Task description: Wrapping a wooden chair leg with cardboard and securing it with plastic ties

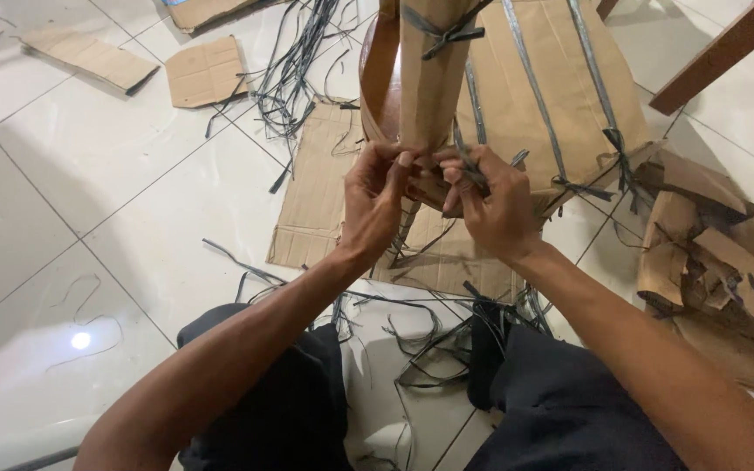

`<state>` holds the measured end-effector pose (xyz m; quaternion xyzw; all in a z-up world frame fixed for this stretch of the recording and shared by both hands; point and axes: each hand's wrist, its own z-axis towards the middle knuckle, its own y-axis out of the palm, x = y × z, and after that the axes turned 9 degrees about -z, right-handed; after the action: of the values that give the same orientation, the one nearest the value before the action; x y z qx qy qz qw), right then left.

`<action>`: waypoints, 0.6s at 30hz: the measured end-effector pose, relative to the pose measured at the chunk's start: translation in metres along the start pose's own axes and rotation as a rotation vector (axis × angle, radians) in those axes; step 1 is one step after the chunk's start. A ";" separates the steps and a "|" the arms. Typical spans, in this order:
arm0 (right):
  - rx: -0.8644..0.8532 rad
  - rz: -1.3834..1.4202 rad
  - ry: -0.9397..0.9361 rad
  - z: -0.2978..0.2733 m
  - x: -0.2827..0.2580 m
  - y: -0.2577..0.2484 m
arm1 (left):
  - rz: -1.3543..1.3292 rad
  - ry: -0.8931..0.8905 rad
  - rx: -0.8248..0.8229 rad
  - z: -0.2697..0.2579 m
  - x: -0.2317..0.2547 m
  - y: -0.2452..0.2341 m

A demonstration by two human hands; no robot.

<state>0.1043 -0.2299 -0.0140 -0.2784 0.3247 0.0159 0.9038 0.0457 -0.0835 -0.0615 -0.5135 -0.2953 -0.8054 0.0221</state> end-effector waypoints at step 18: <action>-0.208 -0.350 -0.274 0.016 0.018 -0.019 | 0.330 0.158 -0.393 0.057 -0.011 -0.049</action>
<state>0.1315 -0.2404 -0.0057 -0.4172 0.1426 -0.0698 0.8949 0.0803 -0.0174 -0.0762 -0.4846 -0.0430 -0.8704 0.0761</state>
